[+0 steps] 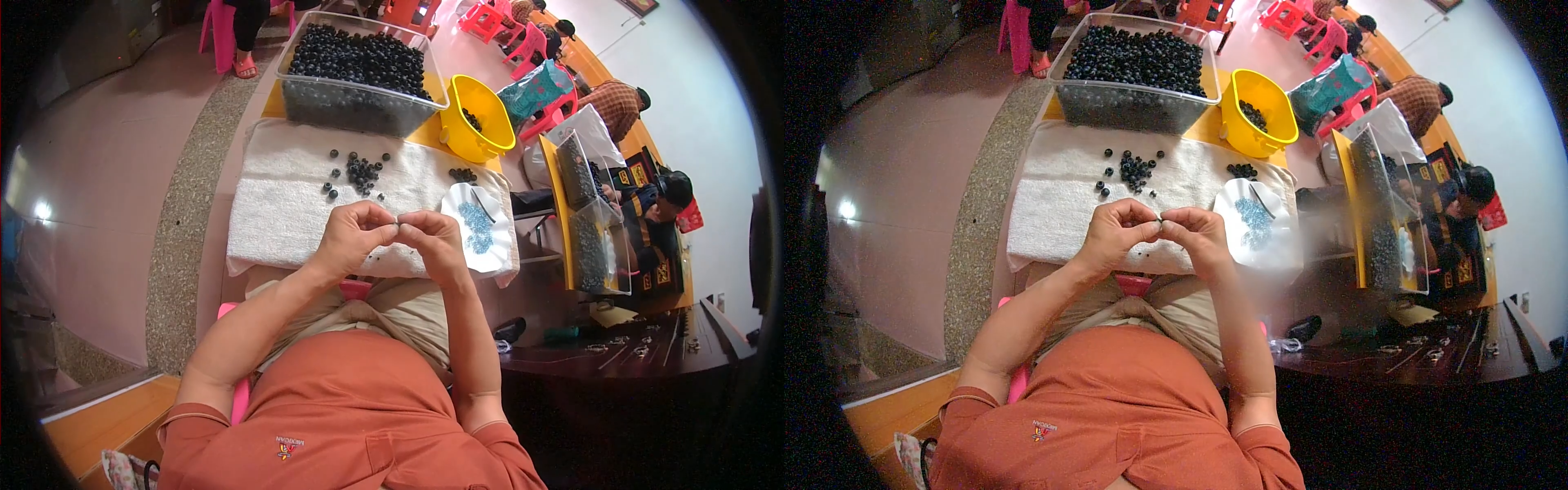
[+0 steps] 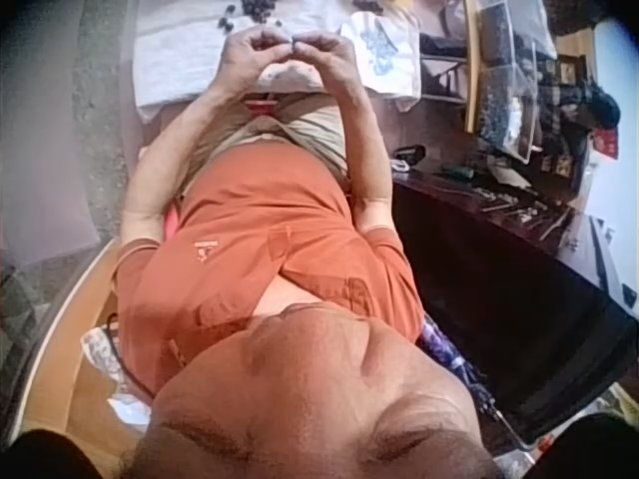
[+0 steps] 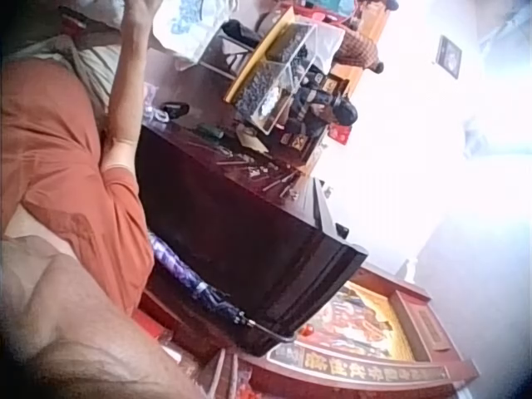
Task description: Sorting small black round objects on a table.
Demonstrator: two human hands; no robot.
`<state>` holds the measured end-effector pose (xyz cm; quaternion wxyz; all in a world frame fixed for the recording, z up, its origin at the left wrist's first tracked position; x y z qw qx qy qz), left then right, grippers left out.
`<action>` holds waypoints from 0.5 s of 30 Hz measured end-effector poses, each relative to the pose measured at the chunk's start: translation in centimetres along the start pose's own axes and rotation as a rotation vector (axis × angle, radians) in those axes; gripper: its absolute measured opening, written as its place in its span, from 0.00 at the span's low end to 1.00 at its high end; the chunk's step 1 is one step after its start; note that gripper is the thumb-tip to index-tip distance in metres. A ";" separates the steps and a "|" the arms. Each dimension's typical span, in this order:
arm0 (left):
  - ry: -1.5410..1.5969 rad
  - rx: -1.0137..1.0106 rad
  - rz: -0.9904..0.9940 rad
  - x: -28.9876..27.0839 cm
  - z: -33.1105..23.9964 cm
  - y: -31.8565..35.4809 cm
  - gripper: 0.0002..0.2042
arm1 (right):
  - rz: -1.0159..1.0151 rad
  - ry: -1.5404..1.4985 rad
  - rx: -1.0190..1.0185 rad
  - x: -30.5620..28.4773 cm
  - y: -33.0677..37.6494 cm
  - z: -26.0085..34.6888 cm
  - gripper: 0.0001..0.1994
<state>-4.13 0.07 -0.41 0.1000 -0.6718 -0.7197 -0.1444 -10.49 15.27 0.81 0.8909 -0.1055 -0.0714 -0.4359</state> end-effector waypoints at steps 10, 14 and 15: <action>0.219 -0.151 0.038 -0.1 0.1 0.0 0.06 | -0.004 0.302 -0.357 0.2 0.2 0.0 0.08; 0.246 -0.179 0.054 -0.2 0.3 0.0 0.06 | 0.014 0.283 -0.414 0.4 0.3 0.1 0.08; 0.262 -0.186 0.057 -0.2 0.3 0.0 0.06 | 0.013 0.283 -0.414 0.4 0.3 0.0 0.08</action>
Point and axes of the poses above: each hand's wrist, its own y-axis away from the middle knuckle, its own x-axis out of the palm, z = x × y, the point moved 4 cm from there along -y, towards the middle knuckle, and after that the axes turned 10 degrees about -x, right-handed, at the moved point
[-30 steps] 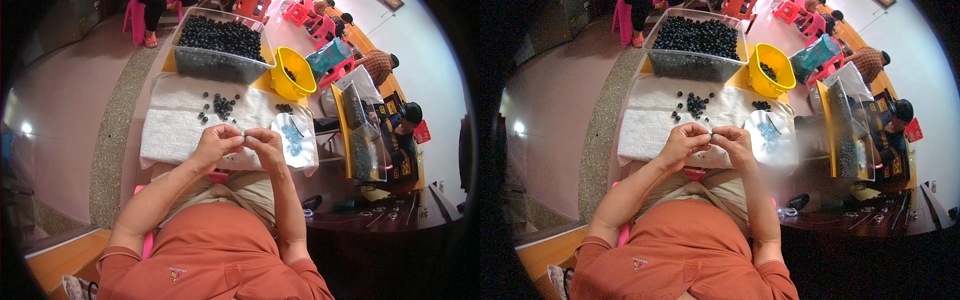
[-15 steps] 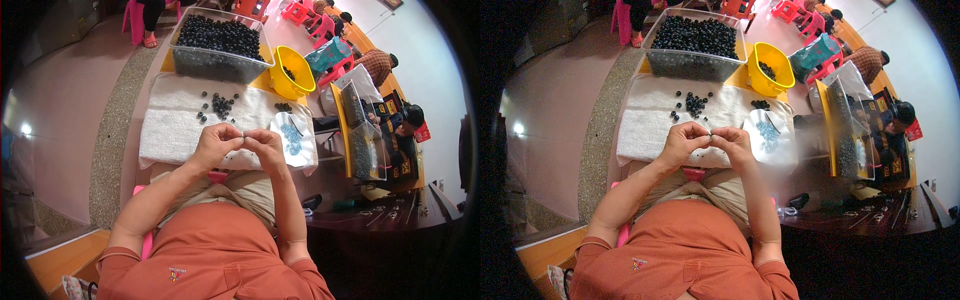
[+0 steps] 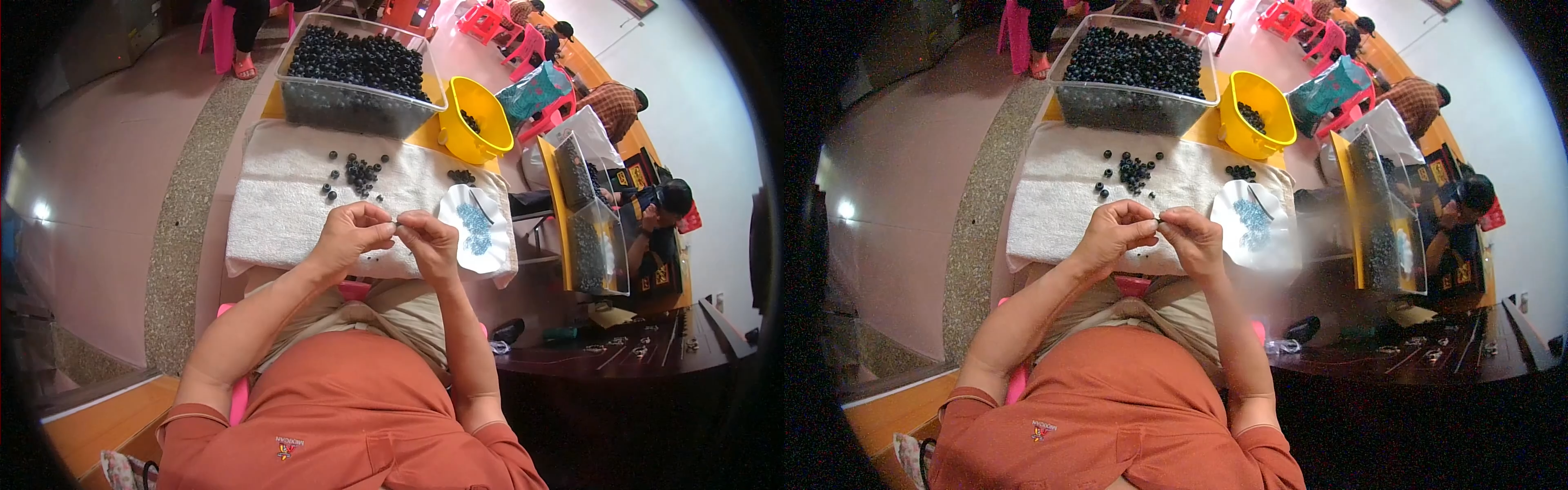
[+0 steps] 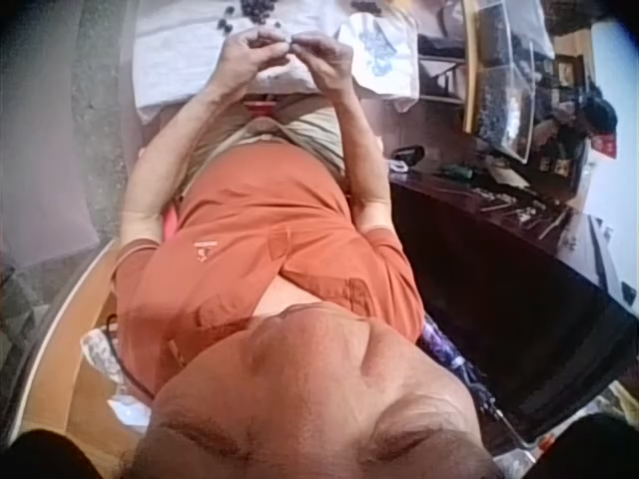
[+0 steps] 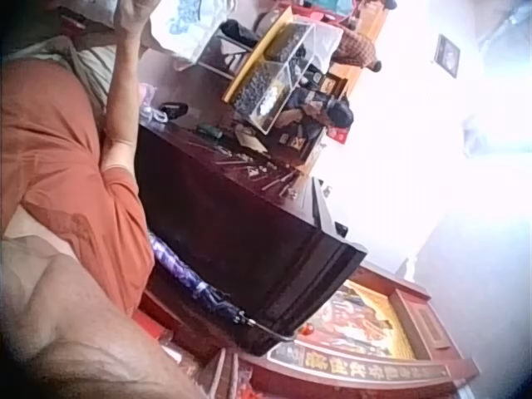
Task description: Sorting small black round objects on a table.
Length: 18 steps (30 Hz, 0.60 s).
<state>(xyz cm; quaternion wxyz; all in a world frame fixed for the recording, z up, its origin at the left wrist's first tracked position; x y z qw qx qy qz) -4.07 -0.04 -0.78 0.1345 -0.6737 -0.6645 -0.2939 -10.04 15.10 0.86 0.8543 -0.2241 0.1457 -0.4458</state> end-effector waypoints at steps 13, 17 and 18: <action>0.265 -0.131 -0.057 -0.3 1.2 -0.1 0.05 | 0.003 0.333 -0.207 2.2 0.0 1.7 0.16; 0.289 -0.140 -0.078 0.1 1.4 0.1 0.05 | -0.020 0.641 -0.373 2.6 0.1 2.0 0.19; 0.283 -0.129 -0.095 0.1 1.8 0.0 0.06 | -0.019 0.640 -0.373 2.7 0.1 2.0 0.19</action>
Point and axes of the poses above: each hand's wrist, its own y-axis away from the middle knuckle, its own x-axis out of the palm, z = x × y, the point moved 4 cm from there along -y, towards the middle knuckle, and after that the axes turned 10 degrees about -x, right-handed, at the moved point
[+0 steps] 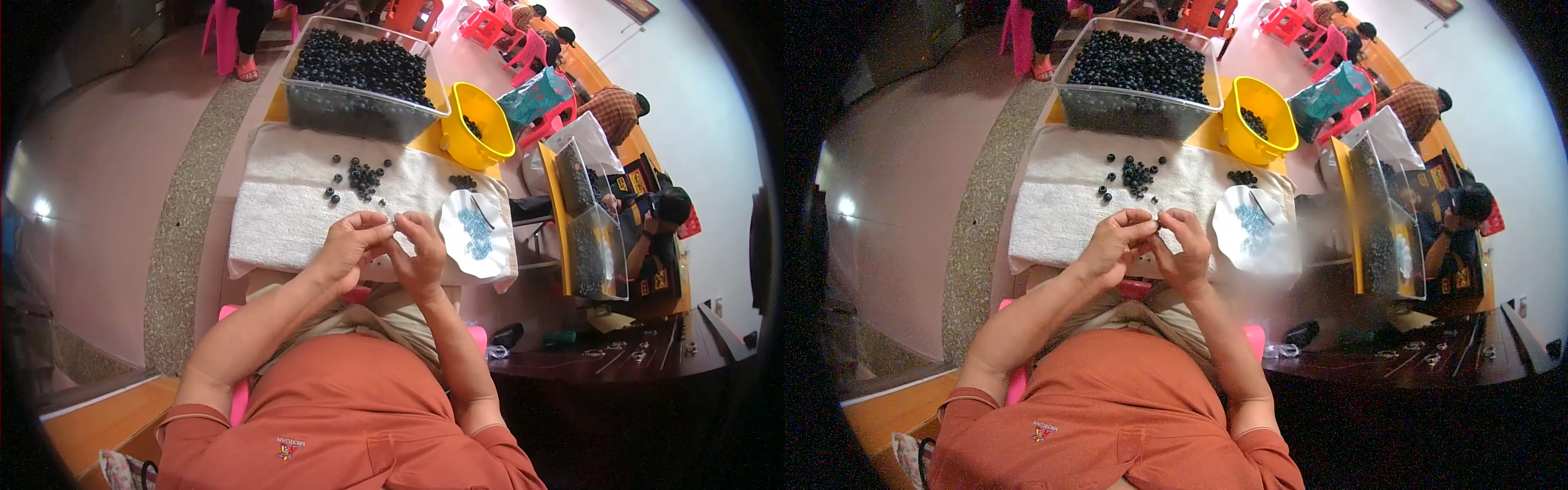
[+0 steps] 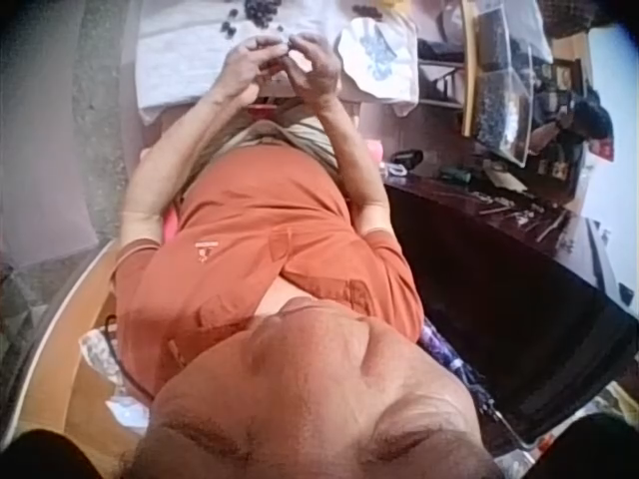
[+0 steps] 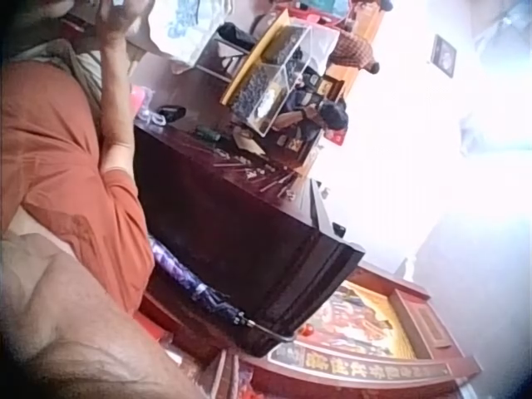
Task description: Sorting small black round objects on a table.
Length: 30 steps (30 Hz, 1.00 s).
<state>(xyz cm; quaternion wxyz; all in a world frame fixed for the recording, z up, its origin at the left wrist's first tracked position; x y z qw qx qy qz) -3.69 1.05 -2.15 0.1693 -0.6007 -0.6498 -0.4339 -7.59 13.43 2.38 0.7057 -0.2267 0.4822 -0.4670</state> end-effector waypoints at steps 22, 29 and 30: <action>0.032 0.072 -0.033 0.0 1.3 -0.2 0.04 | -0.048 0.230 -0.155 -0.3 -0.2 1.4 0.18; -0.012 0.037 -0.022 0.2 1.1 0.1 0.03 | 0.020 0.293 -0.275 -0.6 -0.8 1.7 0.19; -0.003 0.040 -0.023 0.3 1.2 0.1 0.03 | 0.019 0.293 -0.275 -0.6 -0.8 1.9 0.19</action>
Point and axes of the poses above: each hand's wrist, its own y-axis away from the middle knuckle, its own x-axis out of the palm, z = x × y, the point moved 4 cm from there along -y, towards the middle knuckle, and after that the axes turned 10 degrees about -x, right-handed, at the moved point
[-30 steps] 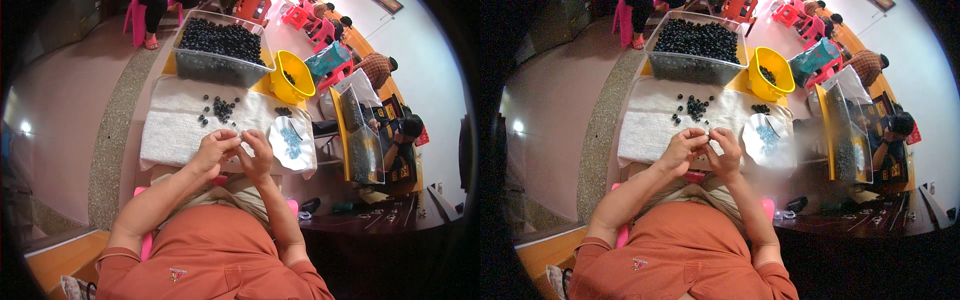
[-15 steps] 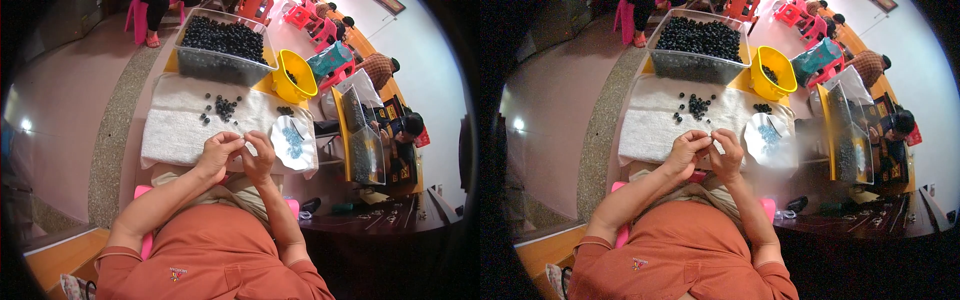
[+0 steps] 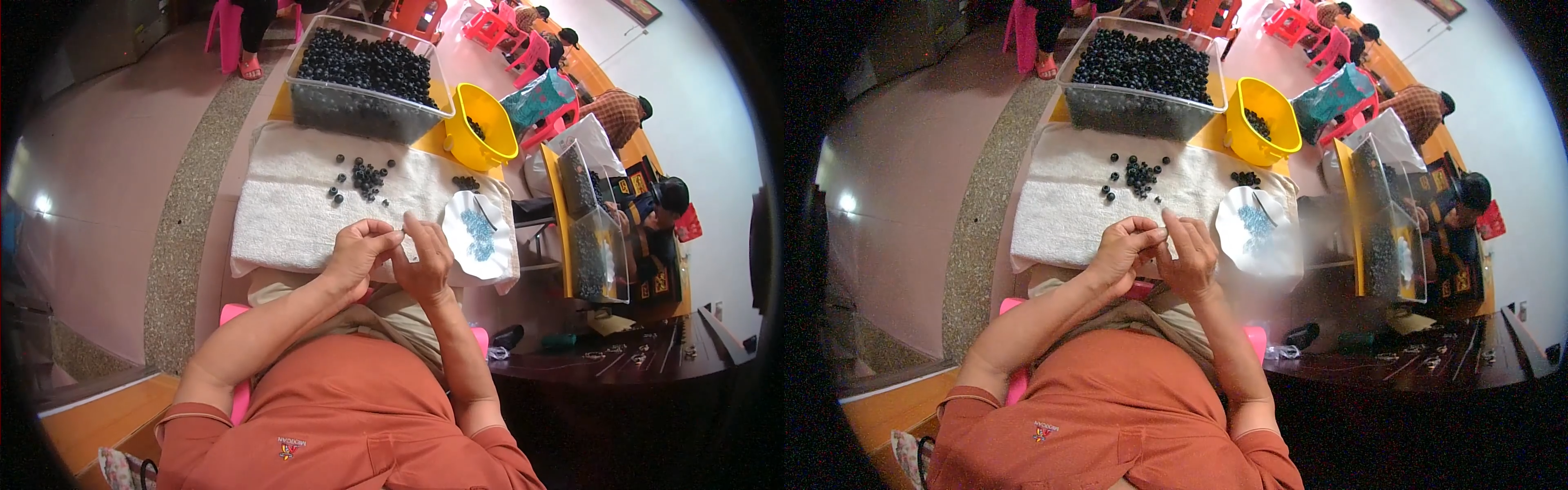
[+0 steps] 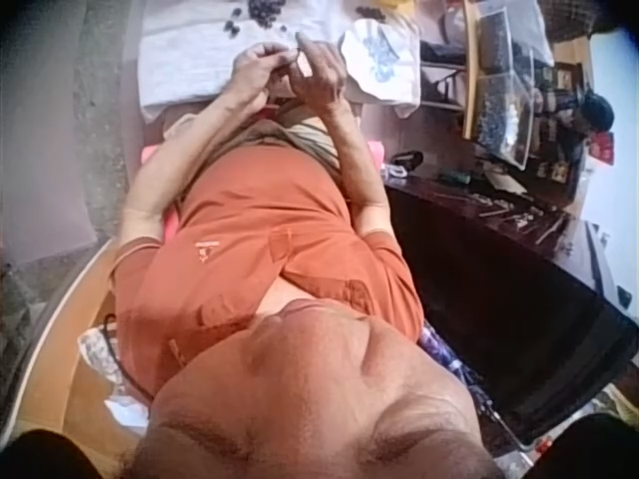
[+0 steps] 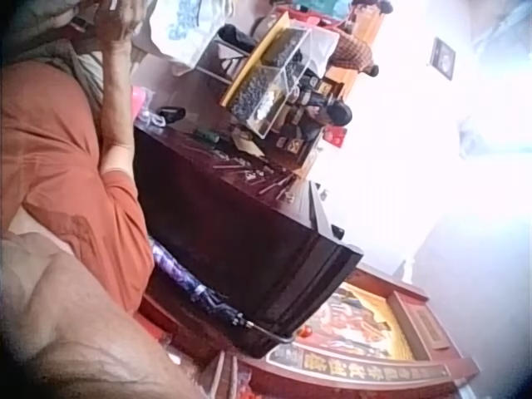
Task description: Sorting small black round objects on a table.
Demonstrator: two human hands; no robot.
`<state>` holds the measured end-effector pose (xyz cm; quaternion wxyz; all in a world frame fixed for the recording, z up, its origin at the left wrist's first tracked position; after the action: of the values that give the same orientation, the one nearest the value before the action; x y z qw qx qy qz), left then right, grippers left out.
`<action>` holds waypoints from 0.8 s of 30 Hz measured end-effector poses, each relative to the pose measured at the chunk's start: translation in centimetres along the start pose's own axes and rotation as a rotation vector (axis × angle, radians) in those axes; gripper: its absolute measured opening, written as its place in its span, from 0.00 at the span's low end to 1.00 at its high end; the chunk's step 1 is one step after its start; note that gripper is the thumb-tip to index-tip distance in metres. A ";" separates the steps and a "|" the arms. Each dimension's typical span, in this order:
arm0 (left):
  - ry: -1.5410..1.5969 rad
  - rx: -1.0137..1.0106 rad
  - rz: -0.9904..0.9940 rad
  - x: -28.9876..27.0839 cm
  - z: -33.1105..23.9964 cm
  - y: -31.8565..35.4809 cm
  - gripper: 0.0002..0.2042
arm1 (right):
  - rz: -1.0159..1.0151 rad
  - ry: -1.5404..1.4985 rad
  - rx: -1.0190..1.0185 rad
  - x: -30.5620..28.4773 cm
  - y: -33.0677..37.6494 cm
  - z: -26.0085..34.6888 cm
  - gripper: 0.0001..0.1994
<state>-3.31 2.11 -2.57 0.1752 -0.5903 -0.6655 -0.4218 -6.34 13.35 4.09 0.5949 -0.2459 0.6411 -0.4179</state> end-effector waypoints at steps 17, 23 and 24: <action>0.009 0.008 0.003 0.3 -0.4 0.1 0.03 | 0.035 -0.121 0.191 0.5 1.1 -1.2 0.25; -0.032 0.024 0.008 0.3 -0.5 0.2 0.03 | 0.022 -0.286 0.320 0.4 0.8 -2.1 0.22; -0.056 0.023 -0.035 0.1 -0.6 0.2 0.04 | 0.062 -0.198 0.248 -0.3 0.0 -2.9 0.18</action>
<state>-3.29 1.71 -2.02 0.1560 -0.5882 -0.6853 -0.4002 -9.08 14.27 4.06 0.6937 -0.1908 0.5300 -0.4488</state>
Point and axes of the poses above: each hand's wrist, its own y-axis away from the middle knuckle, its own x-axis out of the palm, z = x × y, the point moved 4 cm from there along -y, towards the middle knuckle, and after that the axes turned 10 degrees about -x, right-handed, at the moved point
